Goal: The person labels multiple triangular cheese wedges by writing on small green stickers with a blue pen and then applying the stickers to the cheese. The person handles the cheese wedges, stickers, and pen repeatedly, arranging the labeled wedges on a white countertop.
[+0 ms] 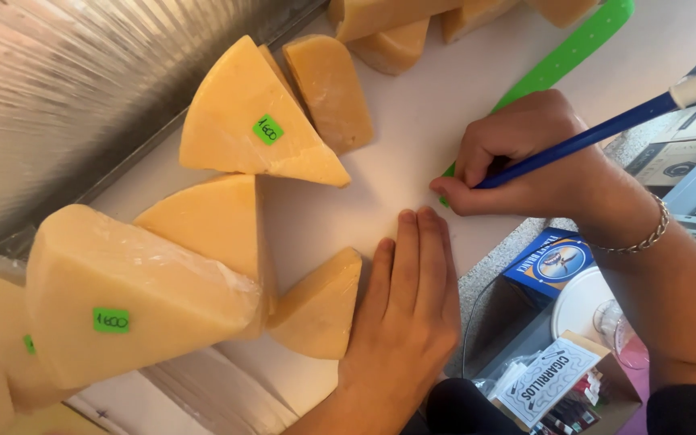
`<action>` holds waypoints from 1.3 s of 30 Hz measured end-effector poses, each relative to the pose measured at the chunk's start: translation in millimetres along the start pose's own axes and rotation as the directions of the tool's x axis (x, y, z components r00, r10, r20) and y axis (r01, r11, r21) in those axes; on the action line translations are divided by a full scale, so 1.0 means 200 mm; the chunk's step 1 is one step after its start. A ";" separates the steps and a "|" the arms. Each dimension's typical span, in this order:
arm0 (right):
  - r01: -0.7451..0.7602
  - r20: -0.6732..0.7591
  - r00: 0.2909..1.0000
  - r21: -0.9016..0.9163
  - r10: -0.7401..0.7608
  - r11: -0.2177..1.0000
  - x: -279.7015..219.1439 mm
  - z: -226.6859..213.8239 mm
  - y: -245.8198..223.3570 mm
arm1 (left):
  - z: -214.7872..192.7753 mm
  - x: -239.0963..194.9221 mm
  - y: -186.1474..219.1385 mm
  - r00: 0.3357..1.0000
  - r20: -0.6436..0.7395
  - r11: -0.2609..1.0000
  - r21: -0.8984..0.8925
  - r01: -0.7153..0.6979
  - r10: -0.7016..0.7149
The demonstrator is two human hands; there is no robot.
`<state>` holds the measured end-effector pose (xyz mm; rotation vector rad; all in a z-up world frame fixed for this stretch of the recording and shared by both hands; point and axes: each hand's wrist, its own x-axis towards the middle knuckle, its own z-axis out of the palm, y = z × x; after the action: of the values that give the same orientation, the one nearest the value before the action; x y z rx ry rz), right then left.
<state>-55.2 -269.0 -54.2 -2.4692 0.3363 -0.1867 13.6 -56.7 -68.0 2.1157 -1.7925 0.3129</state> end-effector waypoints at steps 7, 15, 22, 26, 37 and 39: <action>0.009 0.007 1.000 -0.022 -0.009 1.000 0.00 0.00 0.00 | -0.01 0.01 -0.01 1.000 0.004 1.000 0.008 -0.013 0.013; 0.028 -0.020 0.999 -0.023 -0.028 0.999 0.00 0.00 -0.01 | -0.01 0.01 -0.01 1.000 0.008 1.000 0.025 -0.012 0.012; 0.054 -0.037 0.998 -0.001 -0.054 0.999 0.00 0.01 -0.01 | -0.01 0.02 -0.01 1.000 -0.006 1.000 0.031 -0.005 0.006; 0.085 -0.010 0.996 0.028 -0.085 0.996 0.00 0.00 0.00 | -0.01 0.01 -0.01 1.000 0.001 1.000 0.026 -0.010 0.010; -0.003 0.012 1.000 -0.083 0.004 0.997 -0.02 0.01 0.03 | 0.00 0.01 -0.01 1.000 0.008 1.000 0.016 -0.008 0.008; 0.010 -0.003 1.000 -0.078 -0.010 0.997 -0.02 0.01 0.03 | 0.00 0.01 -0.01 1.000 0.010 1.000 0.012 -0.009 0.009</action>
<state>-59.7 -271.6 -59.1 -2.5480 0.3385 -0.1854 16.2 -57.5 -67.6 2.1215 -1.8107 0.3170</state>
